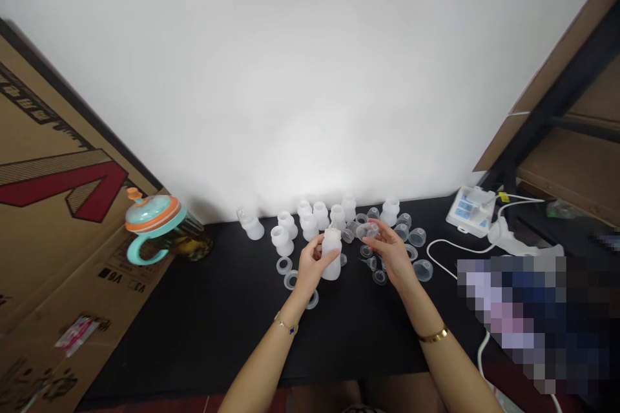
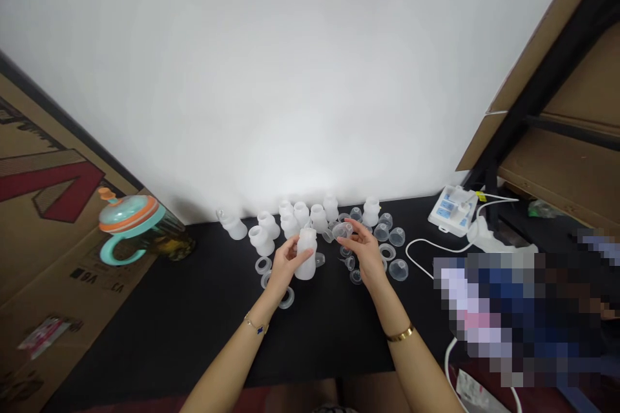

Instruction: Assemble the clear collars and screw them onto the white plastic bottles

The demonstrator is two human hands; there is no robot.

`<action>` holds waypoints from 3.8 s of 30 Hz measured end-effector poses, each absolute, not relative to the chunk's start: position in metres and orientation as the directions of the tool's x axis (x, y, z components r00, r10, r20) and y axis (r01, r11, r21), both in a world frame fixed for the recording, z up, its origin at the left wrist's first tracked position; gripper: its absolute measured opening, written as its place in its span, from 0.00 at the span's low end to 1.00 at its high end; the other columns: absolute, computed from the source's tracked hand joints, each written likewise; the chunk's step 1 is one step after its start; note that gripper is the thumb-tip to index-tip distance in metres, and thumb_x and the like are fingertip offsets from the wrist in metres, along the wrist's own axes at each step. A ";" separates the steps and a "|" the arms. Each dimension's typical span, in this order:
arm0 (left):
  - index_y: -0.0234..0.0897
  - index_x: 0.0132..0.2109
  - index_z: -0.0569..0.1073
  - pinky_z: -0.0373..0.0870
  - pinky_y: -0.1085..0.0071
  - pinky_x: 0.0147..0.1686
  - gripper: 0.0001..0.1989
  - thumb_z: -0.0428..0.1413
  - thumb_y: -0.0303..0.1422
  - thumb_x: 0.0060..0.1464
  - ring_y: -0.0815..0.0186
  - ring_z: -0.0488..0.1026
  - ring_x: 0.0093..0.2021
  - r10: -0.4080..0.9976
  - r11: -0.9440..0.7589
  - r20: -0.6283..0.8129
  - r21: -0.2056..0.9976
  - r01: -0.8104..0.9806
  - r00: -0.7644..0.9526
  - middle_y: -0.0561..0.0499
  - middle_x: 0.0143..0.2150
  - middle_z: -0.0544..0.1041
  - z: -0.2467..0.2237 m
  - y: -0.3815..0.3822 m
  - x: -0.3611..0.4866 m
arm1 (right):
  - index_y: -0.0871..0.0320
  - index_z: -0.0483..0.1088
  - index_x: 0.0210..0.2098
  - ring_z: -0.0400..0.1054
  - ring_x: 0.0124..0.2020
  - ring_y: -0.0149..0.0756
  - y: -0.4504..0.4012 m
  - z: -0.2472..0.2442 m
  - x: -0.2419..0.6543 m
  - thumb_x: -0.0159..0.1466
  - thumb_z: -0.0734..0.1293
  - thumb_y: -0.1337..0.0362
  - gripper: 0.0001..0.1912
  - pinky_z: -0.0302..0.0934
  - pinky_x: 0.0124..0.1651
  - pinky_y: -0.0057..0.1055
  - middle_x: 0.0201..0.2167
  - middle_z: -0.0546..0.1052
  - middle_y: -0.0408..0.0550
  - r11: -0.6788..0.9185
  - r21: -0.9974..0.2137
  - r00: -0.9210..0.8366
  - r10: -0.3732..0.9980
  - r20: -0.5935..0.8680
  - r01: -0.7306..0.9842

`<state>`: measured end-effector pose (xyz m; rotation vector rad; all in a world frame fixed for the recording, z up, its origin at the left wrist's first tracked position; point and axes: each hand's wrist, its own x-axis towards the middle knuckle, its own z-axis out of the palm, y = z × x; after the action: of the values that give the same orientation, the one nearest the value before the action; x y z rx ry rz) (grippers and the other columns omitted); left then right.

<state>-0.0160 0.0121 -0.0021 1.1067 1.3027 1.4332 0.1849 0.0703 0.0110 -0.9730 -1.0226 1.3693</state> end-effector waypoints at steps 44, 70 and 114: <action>0.42 0.50 0.72 0.63 0.56 0.55 0.17 0.64 0.29 0.53 0.54 0.77 0.52 0.814 -0.281 0.574 0.525 0.804 -0.090 0.47 0.50 0.81 0.002 -0.001 -0.003 | 0.53 0.76 0.46 0.68 0.29 0.31 0.067 0.016 0.180 0.50 0.81 0.56 0.25 0.62 0.28 0.27 0.35 0.78 0.43 -0.145 -0.917 -0.127 0.986 -0.104 -0.373; 0.42 0.51 0.72 0.63 0.56 0.56 0.19 0.65 0.31 0.53 0.55 0.78 0.51 0.816 -0.295 0.574 0.513 0.806 -0.067 0.48 0.50 0.81 0.001 -0.002 -0.002 | 0.53 0.76 0.48 0.69 0.32 0.34 0.064 0.015 0.176 0.50 0.80 0.55 0.28 0.62 0.30 0.28 0.38 0.79 0.45 -0.157 -0.958 -0.246 0.964 -0.096 -0.241; 0.42 0.54 0.71 0.62 0.55 0.58 0.20 0.64 0.32 0.55 0.56 0.77 0.53 0.805 -0.287 0.589 0.490 0.823 -0.070 0.47 0.53 0.80 -0.003 -0.004 0.004 | 0.53 0.76 0.48 0.72 0.33 0.36 0.062 0.018 0.175 0.50 0.79 0.55 0.27 0.63 0.31 0.30 0.38 0.80 0.45 -0.170 -0.964 -0.273 0.956 -0.111 -0.205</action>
<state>0.0037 -0.0038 -0.0029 2.1563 1.8878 1.3368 0.1753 0.0616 0.0179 -1.0016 -1.1483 1.6072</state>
